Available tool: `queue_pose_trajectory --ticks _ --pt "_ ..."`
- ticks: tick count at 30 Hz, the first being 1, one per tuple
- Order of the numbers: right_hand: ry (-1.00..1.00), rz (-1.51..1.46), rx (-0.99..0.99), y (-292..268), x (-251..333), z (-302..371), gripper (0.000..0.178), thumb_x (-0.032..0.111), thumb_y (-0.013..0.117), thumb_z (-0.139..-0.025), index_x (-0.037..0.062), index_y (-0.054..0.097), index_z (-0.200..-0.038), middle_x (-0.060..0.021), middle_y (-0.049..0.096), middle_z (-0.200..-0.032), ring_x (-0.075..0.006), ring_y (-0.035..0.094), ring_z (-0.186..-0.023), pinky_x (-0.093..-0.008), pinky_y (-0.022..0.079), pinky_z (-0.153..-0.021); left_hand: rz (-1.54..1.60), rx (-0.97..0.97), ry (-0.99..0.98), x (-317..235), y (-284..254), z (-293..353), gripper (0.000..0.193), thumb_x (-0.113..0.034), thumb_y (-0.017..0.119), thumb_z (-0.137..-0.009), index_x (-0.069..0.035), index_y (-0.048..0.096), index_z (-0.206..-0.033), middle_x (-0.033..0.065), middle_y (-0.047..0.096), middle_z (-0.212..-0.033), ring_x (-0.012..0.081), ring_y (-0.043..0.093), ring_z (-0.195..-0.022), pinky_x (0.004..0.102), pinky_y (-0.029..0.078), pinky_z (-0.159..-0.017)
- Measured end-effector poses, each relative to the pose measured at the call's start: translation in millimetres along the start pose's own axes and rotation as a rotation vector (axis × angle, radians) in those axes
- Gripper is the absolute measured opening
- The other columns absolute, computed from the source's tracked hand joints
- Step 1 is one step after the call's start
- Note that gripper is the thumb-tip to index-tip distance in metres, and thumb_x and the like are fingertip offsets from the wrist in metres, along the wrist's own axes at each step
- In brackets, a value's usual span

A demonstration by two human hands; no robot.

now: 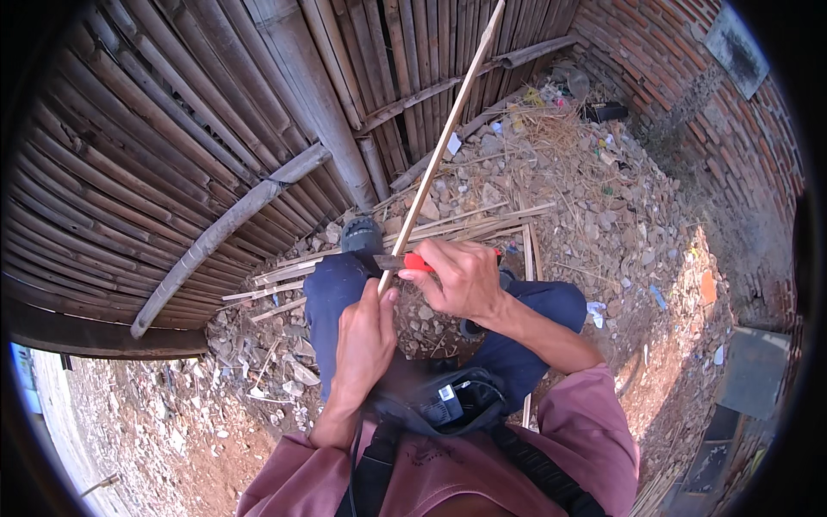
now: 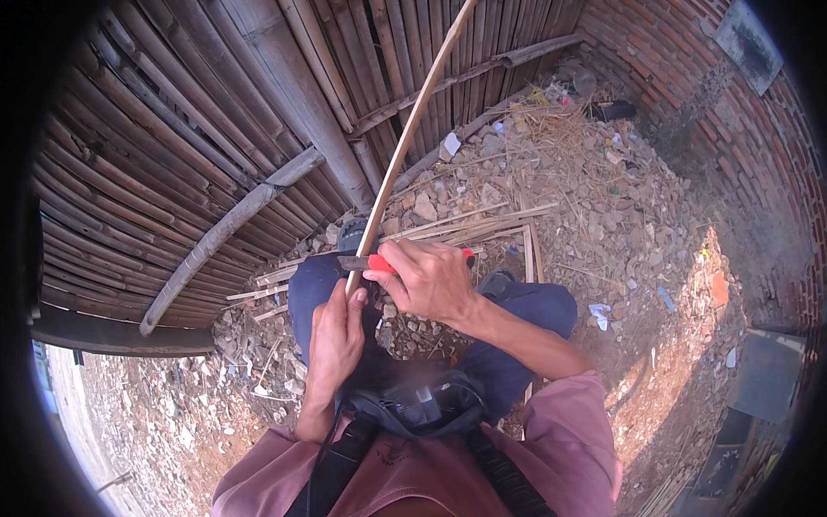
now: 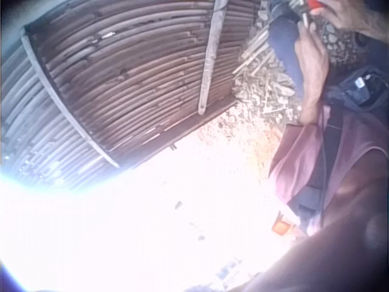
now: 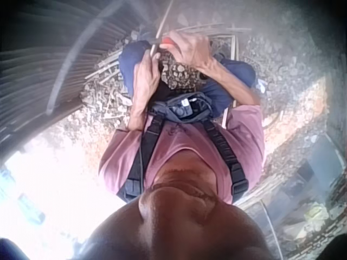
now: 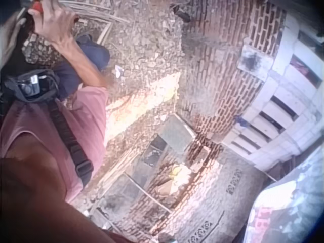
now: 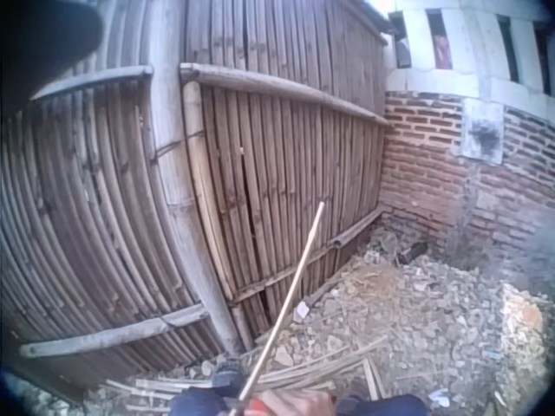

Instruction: The person is using a utility knife to shave thin strips from a length of bamboo while sitting on the ground.

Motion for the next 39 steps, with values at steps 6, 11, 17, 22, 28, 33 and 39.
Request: queue_pose_trajectory --ticks 6,11,17,22,28,33,39 --pt "-0.007 0.020 -0.006 -1 1 -1 0.034 0.039 0.075 -0.097 0.0084 0.065 -0.086 -0.0077 0.066 -0.073 -0.0284 0.069 -0.061 -0.0392 0.051 -0.055 0.003 -0.015 0.000 1 -1 1 0.016 -0.013 0.055 -0.110 0.002 0.056 -0.106 0.0282 0.063 -0.073 0.0525 0.065 -0.074 0.0563 0.045 -0.062" --pt "0.264 0.053 -0.046 -18 -29 -10 0.035 0.041 0.069 -0.103 0.0071 0.065 -0.096 -0.0103 0.068 -0.069 -0.0311 0.069 -0.063 -0.0405 0.054 -0.059 -0.015 0.042 -0.064 7 -2 6 0.017 -0.015 0.056 -0.110 0.002 0.056 -0.105 0.0297 0.062 -0.073 0.0540 0.064 -0.075 0.0574 0.045 -0.063" --pt "0.426 -0.062 -0.165 -50 -77 -18 0.034 0.038 0.061 -0.108 0.0044 0.065 -0.101 -0.0137 0.065 -0.068 -0.0340 0.066 -0.061 -0.0433 0.046 -0.058 -0.006 0.057 -0.029 27 2 33 0.024 -0.019 0.055 -0.112 0.003 0.057 -0.104 0.0277 0.057 -0.070 0.0540 0.058 -0.071 0.0523 0.042 -0.060" --pt "0.225 -0.246 -0.010 -26 -34 -4 0.034 0.038 0.065 -0.107 0.0044 0.063 -0.102 -0.0133 0.066 -0.076 -0.0343 0.068 -0.065 -0.0432 0.049 -0.058 -0.012 0.094 -0.056 12 -5 15 0.020 -0.017 0.053 -0.112 0.002 0.055 -0.104 0.0296 0.065 -0.078 0.0538 0.066 -0.079 0.0583 0.046 -0.065" --pt "0.057 -0.250 0.153 7 -14 11 0.035 0.039 0.073 -0.100 0.0041 0.067 -0.102 -0.0121 0.068 -0.078 -0.0342 0.069 -0.065 -0.0421 0.051 -0.057 0.000 0.073 -0.048 7 -3 10 0.019 -0.015 0.053 -0.111 0.003 0.056 -0.106 0.0299 0.065 -0.076 0.0530 0.066 -0.078 0.0580 0.046 -0.065" --pt "-0.013 -0.210 0.125 12 1 16 0.035 0.039 0.076 -0.097 0.0051 0.066 -0.095 -0.0102 0.069 -0.078 -0.0318 0.070 -0.063 -0.0413 0.053 -0.054 0.049 0.037 -0.007 12 4 9 0.019 -0.013 0.055 -0.110 0.005 0.056 -0.106 0.0303 0.065 -0.076 0.0527 0.066 -0.076 0.0576 0.046 -0.063" --pt "0.004 -0.155 0.120 9 4 17 0.034 0.037 0.076 -0.097 0.0054 0.065 -0.092 -0.0099 0.069 -0.077 -0.0308 0.072 -0.064 -0.0406 0.054 -0.055 0.031 0.002 0.031 9 4 7 0.018 -0.012 0.056 -0.109 0.006 0.056 -0.107 0.0306 0.065 -0.077 0.0526 0.066 -0.076 0.0573 0.046 -0.062"
Point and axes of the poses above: each hand's wrist, its own z-axis away from the middle knuckle, its own y-axis out of the palm, x = y × z, the point moved 4 cm from there along -z, towards the middle knuckle
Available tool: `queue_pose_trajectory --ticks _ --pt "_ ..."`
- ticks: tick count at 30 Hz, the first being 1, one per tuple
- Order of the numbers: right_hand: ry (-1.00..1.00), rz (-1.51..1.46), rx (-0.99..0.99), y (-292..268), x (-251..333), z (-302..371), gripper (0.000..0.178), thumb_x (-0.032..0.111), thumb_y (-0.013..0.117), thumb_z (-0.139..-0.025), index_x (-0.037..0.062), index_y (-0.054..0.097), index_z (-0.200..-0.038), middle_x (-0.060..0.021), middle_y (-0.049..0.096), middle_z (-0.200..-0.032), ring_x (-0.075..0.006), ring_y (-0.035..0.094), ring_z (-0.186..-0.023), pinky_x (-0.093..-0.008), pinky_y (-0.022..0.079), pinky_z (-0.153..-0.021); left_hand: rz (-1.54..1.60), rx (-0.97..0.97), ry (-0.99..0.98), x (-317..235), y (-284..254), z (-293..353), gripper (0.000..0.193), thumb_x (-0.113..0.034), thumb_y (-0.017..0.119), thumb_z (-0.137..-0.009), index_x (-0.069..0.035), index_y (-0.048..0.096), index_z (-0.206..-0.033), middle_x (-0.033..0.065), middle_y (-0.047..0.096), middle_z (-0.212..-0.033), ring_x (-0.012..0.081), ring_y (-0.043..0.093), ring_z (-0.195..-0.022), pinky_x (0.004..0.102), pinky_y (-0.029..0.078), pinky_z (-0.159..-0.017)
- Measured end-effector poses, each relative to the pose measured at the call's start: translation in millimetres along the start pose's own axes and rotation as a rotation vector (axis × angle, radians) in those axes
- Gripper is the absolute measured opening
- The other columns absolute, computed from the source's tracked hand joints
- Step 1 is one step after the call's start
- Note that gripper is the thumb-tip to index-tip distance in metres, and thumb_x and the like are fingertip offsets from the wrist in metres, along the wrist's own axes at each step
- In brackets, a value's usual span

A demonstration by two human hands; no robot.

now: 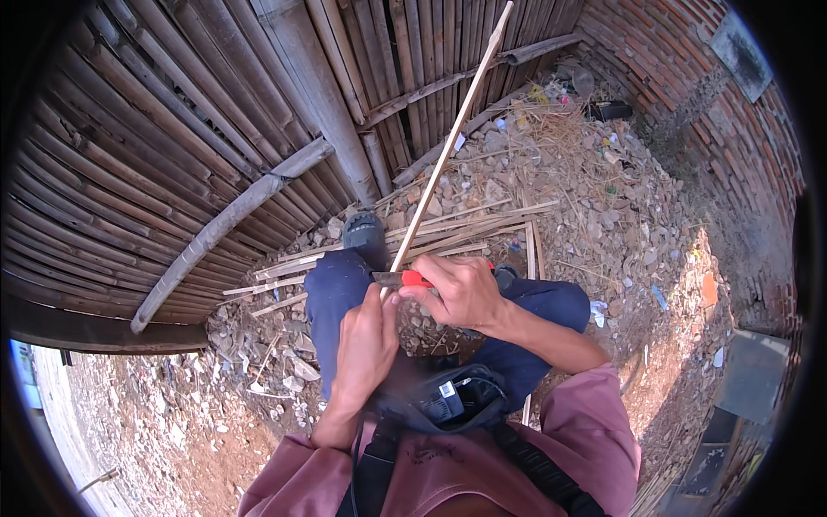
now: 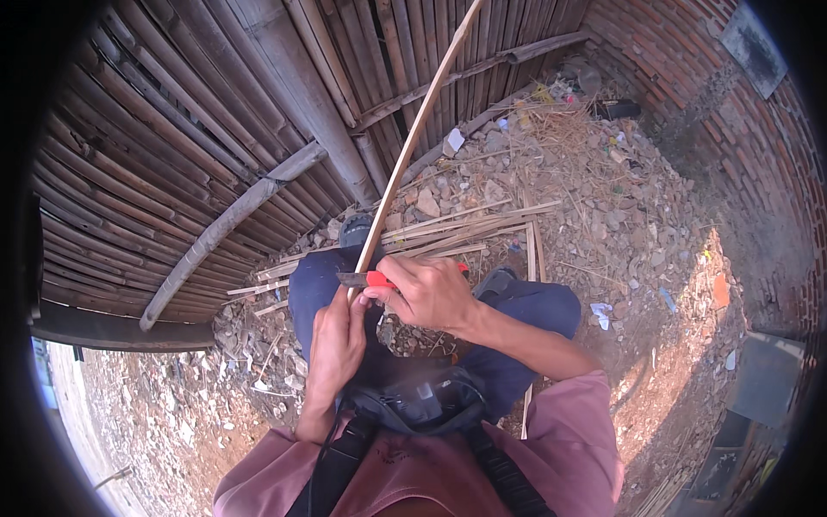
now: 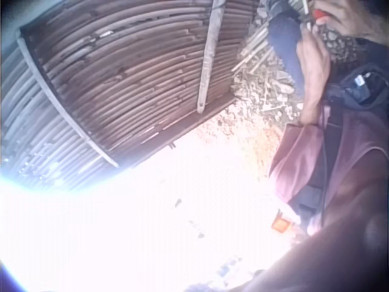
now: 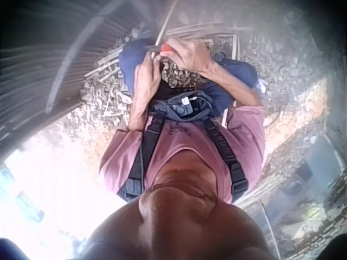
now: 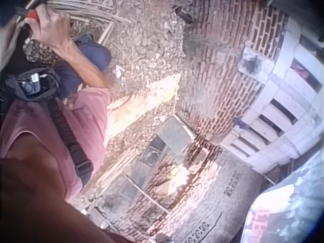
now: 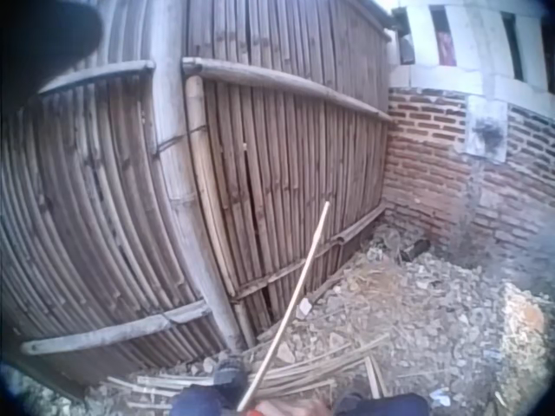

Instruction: The person is using a utility knife to shave thin strips from a length of bamboo while sitting on the ground.

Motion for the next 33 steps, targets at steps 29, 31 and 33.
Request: queue_pose_trajectory --ticks 29,31,33 --pt "0.123 0.063 -0.117 -36 -37 -18 0.032 0.036 0.069 -0.104 0.0060 0.063 -0.096 -0.0140 0.068 -0.069 -0.0347 0.069 -0.059 -0.0441 0.049 -0.052 -0.080 0.034 -0.033 8 -5 12 0.019 -0.016 0.055 -0.112 0.002 0.055 -0.105 0.0294 0.060 -0.074 0.0530 0.062 -0.073 0.0550 0.043 -0.061" --pt "0.120 0.052 -0.110 -39 -39 -20 0.032 0.036 0.070 -0.103 0.0060 0.062 -0.095 -0.0138 0.068 -0.069 -0.0346 0.069 -0.059 -0.0439 0.049 -0.051 -0.087 0.033 -0.020 8 -6 13 0.019 -0.015 0.055 -0.112 0.002 0.054 -0.104 0.0291 0.060 -0.073 0.0527 0.062 -0.073 0.0549 0.043 -0.061" --pt "0.115 0.052 -0.110 -40 -40 -21 0.032 0.036 0.071 -0.103 0.0060 0.062 -0.094 -0.0136 0.068 -0.069 -0.0345 0.069 -0.059 -0.0436 0.049 -0.051 -0.119 0.037 -0.005 9 -7 14 0.017 -0.015 0.055 -0.111 0.001 0.053 -0.103 0.0283 0.062 -0.073 0.0523 0.064 -0.072 0.0576 0.045 -0.061"
Point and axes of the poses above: each hand's wrist, its own z-axis away from the middle knuckle, its own y-axis out of the palm, x = y × z, the point moved 4 cm from there along -z, towards the middle knuckle
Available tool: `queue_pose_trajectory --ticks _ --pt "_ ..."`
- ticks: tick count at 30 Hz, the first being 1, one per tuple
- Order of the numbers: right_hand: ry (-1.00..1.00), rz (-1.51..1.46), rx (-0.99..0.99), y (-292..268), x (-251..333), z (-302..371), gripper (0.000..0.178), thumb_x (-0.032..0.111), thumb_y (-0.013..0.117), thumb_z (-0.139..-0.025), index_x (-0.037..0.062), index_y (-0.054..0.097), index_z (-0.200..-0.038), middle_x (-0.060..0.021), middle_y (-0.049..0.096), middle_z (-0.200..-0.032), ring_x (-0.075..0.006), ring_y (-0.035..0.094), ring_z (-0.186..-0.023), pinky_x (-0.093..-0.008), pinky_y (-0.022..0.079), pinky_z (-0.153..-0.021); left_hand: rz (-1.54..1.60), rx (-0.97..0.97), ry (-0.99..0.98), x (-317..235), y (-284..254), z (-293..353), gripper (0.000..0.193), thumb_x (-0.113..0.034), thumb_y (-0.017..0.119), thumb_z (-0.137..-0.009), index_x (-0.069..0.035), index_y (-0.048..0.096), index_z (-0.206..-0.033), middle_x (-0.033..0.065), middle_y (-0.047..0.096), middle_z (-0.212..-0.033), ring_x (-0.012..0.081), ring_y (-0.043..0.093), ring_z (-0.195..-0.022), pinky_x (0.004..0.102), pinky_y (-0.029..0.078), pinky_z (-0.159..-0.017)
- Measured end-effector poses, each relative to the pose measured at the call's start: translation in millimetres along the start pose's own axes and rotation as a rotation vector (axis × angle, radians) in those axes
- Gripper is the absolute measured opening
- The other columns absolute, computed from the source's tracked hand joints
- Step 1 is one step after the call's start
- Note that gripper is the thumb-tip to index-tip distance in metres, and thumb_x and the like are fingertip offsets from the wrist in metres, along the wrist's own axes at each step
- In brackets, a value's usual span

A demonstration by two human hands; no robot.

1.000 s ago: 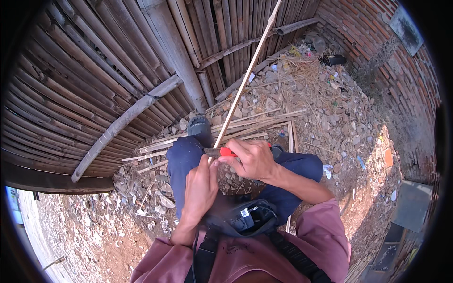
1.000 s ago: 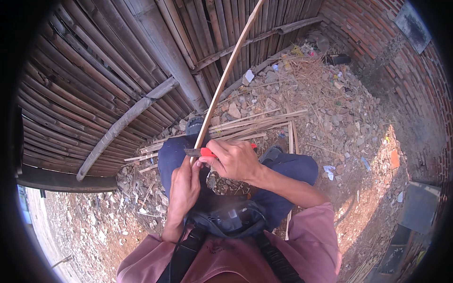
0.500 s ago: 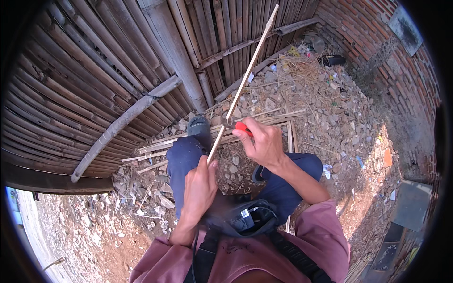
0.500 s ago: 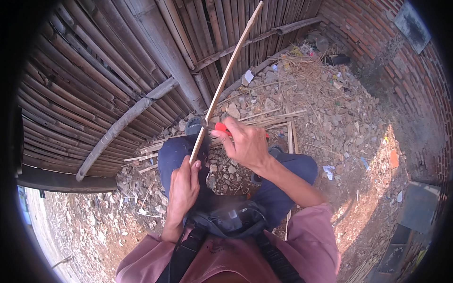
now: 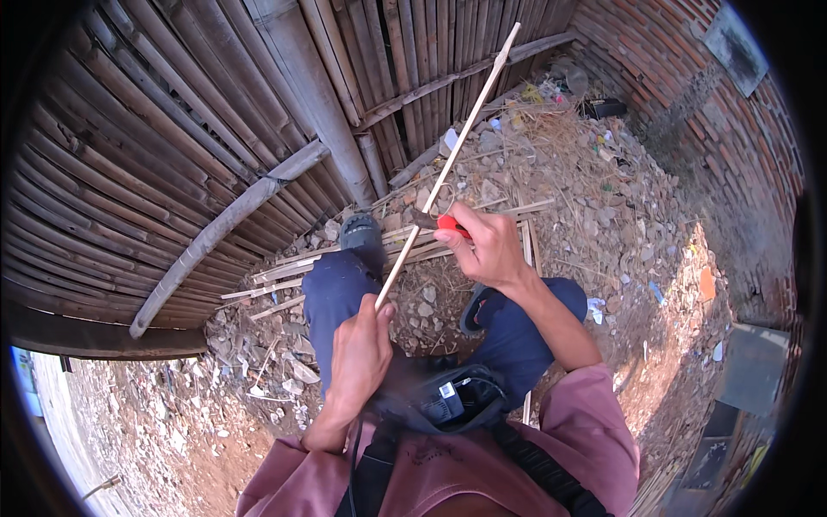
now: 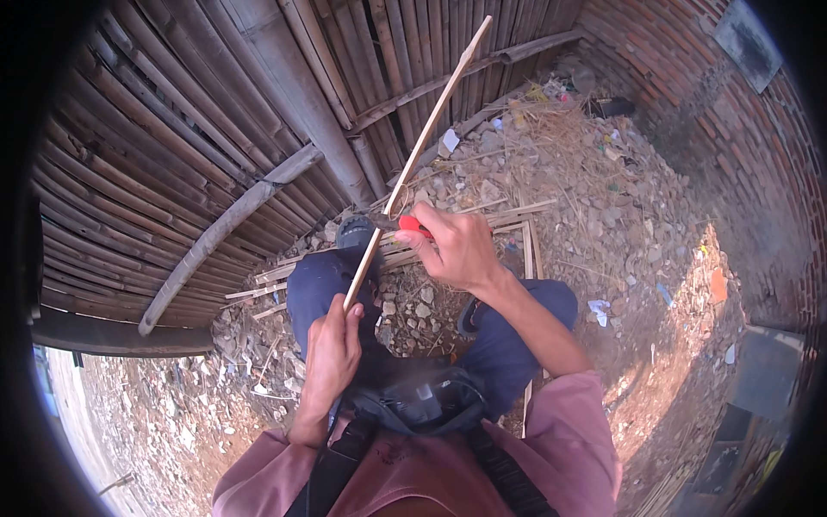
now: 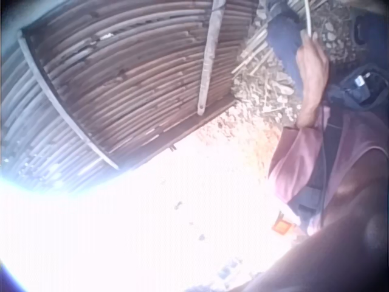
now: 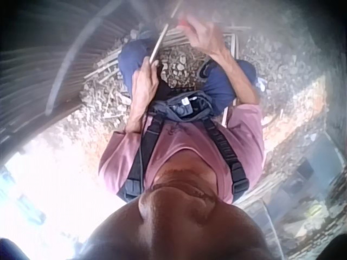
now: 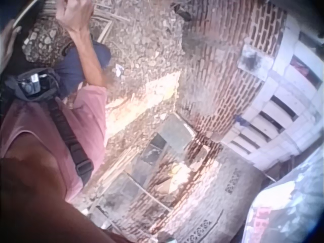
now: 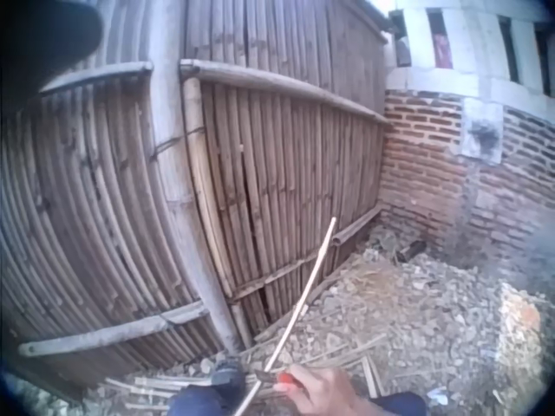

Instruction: The person is using a utility knife to shave thin strips from a length of bamboo while sitting on the ground.

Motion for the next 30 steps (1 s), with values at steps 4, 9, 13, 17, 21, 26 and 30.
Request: queue_pose_trajectory --ticks 4,9,13,17,21,26,30 --pt "-0.010 0.014 -0.009 -1 -1 0 0.033 0.036 0.071 -0.102 0.0060 0.062 -0.094 -0.0128 0.068 -0.070 -0.0341 0.069 -0.060 -0.0432 0.049 -0.052 -0.027 0.005 -0.030 1 0 1 0.018 -0.014 0.055 -0.111 0.002 0.054 -0.103 0.0291 0.058 -0.072 0.0527 0.062 -0.072 0.0544 0.042 -0.060" --pt "-0.005 0.046 -0.041 -1 -2 -2 0.033 0.037 0.070 -0.103 0.0065 0.062 -0.093 -0.0119 0.069 -0.071 -0.0337 0.070 -0.060 -0.0429 0.049 -0.053 -0.036 -0.008 -0.038 0 -1 2 0.018 -0.014 0.054 -0.111 0.002 0.054 -0.103 0.0297 0.058 -0.072 0.0527 0.062 -0.071 0.0555 0.041 -0.059" --pt "0.039 0.105 -0.120 -15 -20 -14 0.034 0.039 0.068 -0.104 0.0069 0.063 -0.092 -0.0124 0.067 -0.068 -0.0344 0.069 -0.059 -0.0430 0.048 -0.053 -0.066 -0.017 -0.007 8 1 9 0.018 -0.014 0.054 -0.111 0.002 0.054 -0.104 0.0301 0.059 -0.071 0.0528 0.062 -0.072 0.0565 0.041 -0.060" --pt "0.081 0.106 -0.159 -19 -32 -24 0.035 0.039 0.066 -0.105 0.0066 0.065 -0.094 -0.0135 0.065 -0.065 -0.0359 0.068 -0.059 -0.0432 0.047 -0.053 -0.052 0.016 -0.071 14 -4 18 0.018 -0.014 0.055 -0.111 0.002 0.054 -0.104 0.0296 0.059 -0.070 0.0531 0.062 -0.070 0.0570 0.042 -0.059" --pt "0.203 0.141 -0.227 -49 -67 -48 0.041 0.043 0.059 -0.109 0.0050 0.066 -0.096 -0.0161 0.062 -0.065 -0.0393 0.065 -0.059 -0.0464 0.045 -0.056 -0.078 0.040 -0.052 23 -7 34 0.018 -0.014 0.055 -0.111 0.002 0.054 -0.103 0.0288 0.060 -0.068 0.0525 0.062 -0.067 0.0572 0.041 -0.058" --pt "0.410 0.115 -0.354 -99 -182 -71 0.051 0.050 0.054 -0.111 0.0034 0.067 -0.097 -0.0136 0.063 -0.068 -0.0278 0.058 -0.060 -0.0454 0.044 -0.059 -0.077 0.088 -0.088 35 -15 54 0.018 -0.013 0.056 -0.111 0.003 0.054 -0.102 0.0295 0.060 -0.068 0.0520 0.063 -0.066 0.0562 0.042 -0.056" --pt "0.839 -0.222 -0.090 -102 -245 -59 0.058 0.056 0.055 -0.109 0.0014 0.070 -0.101 -0.0027 0.059 -0.072 -0.0161 0.053 -0.065 -0.0353 0.041 -0.063 -0.025 0.028 -0.180 43 -27 49 0.021 -0.016 0.057 -0.111 0.003 0.056 -0.101 0.0294 0.061 -0.070 0.0520 0.064 -0.069 0.0553 0.042 -0.057"
Point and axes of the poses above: each hand's wrist, its own z-axis away from the middle knuckle, its own y-axis out of the palm, x = y × z, the point moved 4 cm from there along -z, towards the middle knuckle
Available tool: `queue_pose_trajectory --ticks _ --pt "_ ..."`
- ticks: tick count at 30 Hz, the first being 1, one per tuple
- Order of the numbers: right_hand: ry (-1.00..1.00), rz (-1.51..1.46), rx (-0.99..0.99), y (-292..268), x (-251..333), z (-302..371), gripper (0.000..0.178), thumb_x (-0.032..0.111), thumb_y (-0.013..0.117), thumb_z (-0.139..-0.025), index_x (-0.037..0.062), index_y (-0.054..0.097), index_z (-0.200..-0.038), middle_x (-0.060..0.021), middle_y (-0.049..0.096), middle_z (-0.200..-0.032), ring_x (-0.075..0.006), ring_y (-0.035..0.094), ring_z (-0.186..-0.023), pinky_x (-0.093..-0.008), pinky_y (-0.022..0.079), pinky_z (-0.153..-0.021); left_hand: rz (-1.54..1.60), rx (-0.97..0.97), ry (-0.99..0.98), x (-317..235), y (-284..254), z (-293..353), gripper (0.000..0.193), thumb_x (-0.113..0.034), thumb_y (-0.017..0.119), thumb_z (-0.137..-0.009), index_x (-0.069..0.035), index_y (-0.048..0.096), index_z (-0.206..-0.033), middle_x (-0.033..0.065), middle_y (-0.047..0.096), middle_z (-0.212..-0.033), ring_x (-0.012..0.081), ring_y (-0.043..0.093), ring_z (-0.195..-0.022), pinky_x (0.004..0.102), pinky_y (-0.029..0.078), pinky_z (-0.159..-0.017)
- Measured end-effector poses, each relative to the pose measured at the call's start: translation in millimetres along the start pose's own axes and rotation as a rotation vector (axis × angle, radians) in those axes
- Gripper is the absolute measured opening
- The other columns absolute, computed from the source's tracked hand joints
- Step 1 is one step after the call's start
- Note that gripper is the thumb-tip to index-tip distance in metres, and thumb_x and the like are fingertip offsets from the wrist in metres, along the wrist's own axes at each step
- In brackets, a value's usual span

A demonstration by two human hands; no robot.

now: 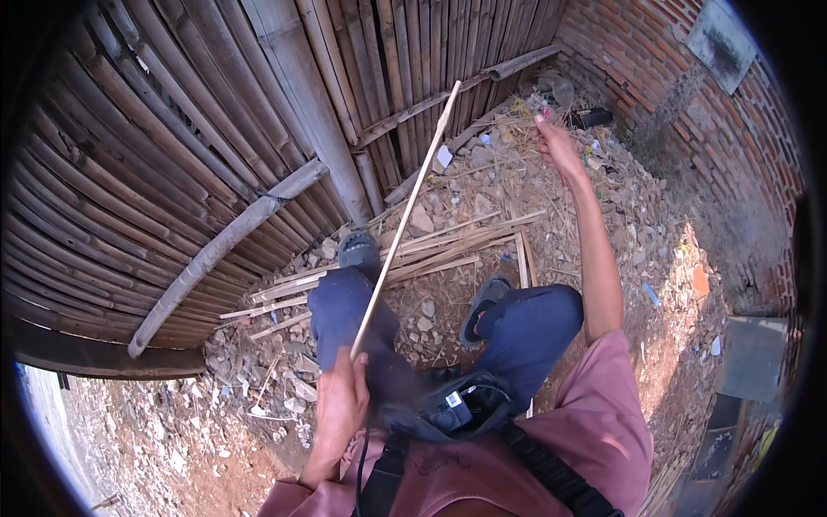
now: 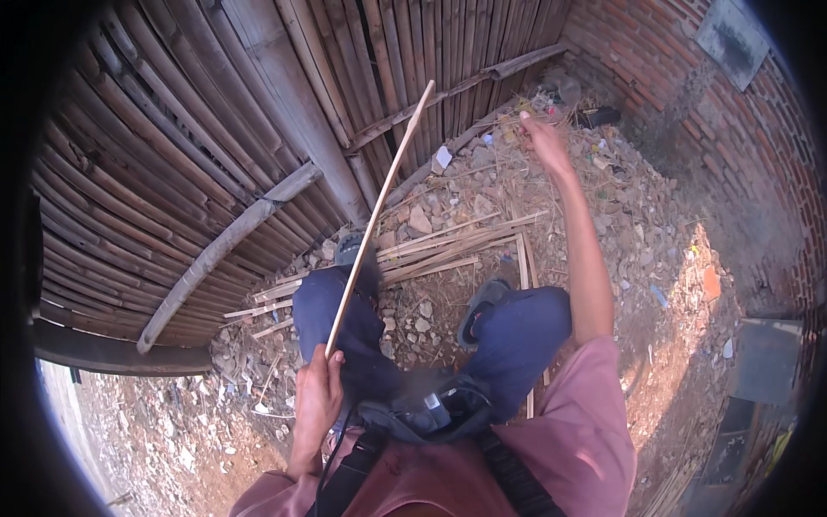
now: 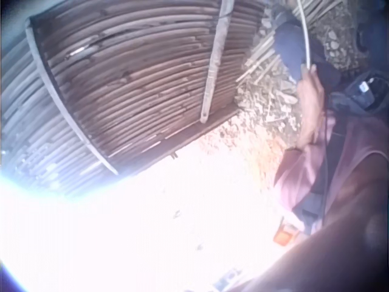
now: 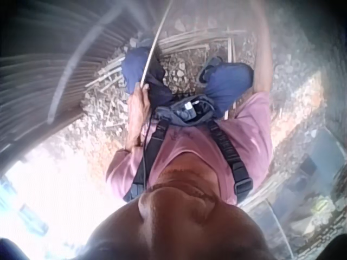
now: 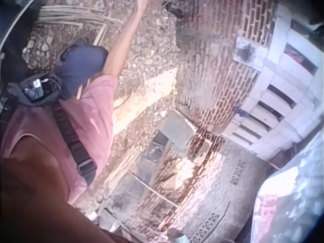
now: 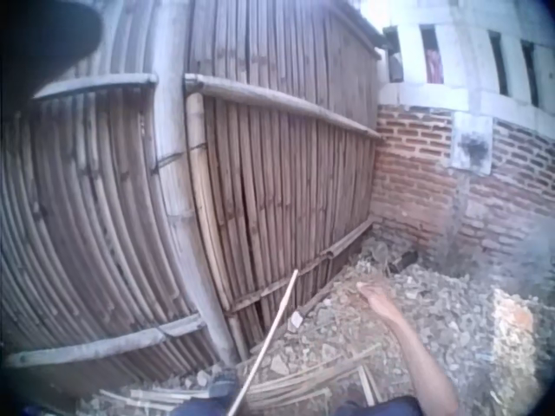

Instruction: The person is using a utility knife to shave thin strips from a length of bamboo while sitting on the ground.

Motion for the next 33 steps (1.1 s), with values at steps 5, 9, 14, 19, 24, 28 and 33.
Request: queue_pose_trajectory --ticks 5,9,14,19,24,28,33 --pt "-0.327 0.348 -0.225 26 3 24 0.065 0.060 0.058 -0.106 -0.0017 0.071 -0.122 0.0041 0.049 -0.072 -0.0065 0.045 -0.056 -0.0266 0.035 -0.052 0.021 0.047 0.033 -28 -1 -9 0.021 -0.019 0.054 -0.112 0.001 0.056 -0.103 0.0312 0.062 -0.072 0.0553 0.063 -0.072 0.0594 0.044 -0.060" --pt "-0.057 -0.859 0.461 86 71 90 0.068 0.059 0.052 -0.110 0.0014 0.062 -0.143 0.0066 0.045 -0.076 -0.0006 0.030 -0.051 -0.0193 0.025 -0.047 0.090 0.063 0.067 -40 7 -20 0.028 -0.024 0.051 -0.114 0.000 0.058 -0.103 0.0299 0.062 -0.076 0.0554 0.063 -0.079 0.0594 0.044 -0.065" --pt "-0.197 -0.820 0.435 110 94 129 0.049 0.048 0.063 -0.109 0.0050 0.068 -0.130 0.0067 0.049 -0.078 0.0014 0.032 -0.051 -0.0206 0.022 -0.045 0.024 0.042 0.182 -56 19 -39 0.034 -0.028 0.049 -0.115 0.000 0.068 -0.112 0.0233 0.060 -0.071 0.0435 0.062 -0.067 0.0502 0.046 -0.067" --pt "-0.156 -0.831 0.357 104 79 129 0.039 0.038 0.067 -0.109 0.0043 0.069 -0.128 0.0047 0.055 -0.081 0.0008 0.032 -0.050 -0.0211 0.023 -0.046 -0.014 0.098 0.183 -62 24 -52 0.032 -0.028 0.052 -0.113 0.000 0.067 -0.109 0.0237 0.064 -0.076 0.0469 0.064 -0.075 0.0500 0.048 -0.070" --pt "-0.247 -0.870 0.394 88 74 130 0.043 0.039 0.064 -0.110 0.0028 0.068 -0.131 0.0012 0.061 -0.085 0.0010 0.033 -0.050 -0.0203 0.022 -0.046 0.068 0.142 0.146 -65 25 -58 0.031 -0.029 0.054 -0.112 -0.002 0.066 -0.105 0.0248 0.065 -0.076 0.0511 0.065 -0.081 0.0535 0.049 -0.072" --pt "-0.304 -0.855 0.385 81 74 132 0.044 0.040 0.060 -0.111 0.0020 0.068 -0.133 0.0004 0.062 -0.084 0.0011 0.032 -0.050 -0.0199 0.022 -0.046 0.133 0.133 0.178 -66 24 -57 0.029 -0.027 0.057 -0.111 -0.001 0.070 -0.111 0.0182 0.065 -0.073 0.0372 0.066 -0.070 0.0452 0.050 -0.069" --pt "-0.308 -0.848 0.399 77 82 140 0.045 0.039 0.057 -0.113 0.0017 0.067 -0.137 -0.0010 0.064 -0.083 0.0008 0.031 -0.050 -0.0198 0.022 -0.046 0.291 0.140 0.155 -60 21 -56 0.028 -0.023 0.056 -0.111 -0.001 0.073 -0.117 0.0072 0.060 -0.068 0.0130 0.057 -0.064 0.0342 0.047 -0.063"
Point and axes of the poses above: each hand's wrist, its own z-axis away from the middle knuckle, its own y-axis out of the palm, x = y × z, the point moved 4 cm from there along -z, towards the middle knuckle
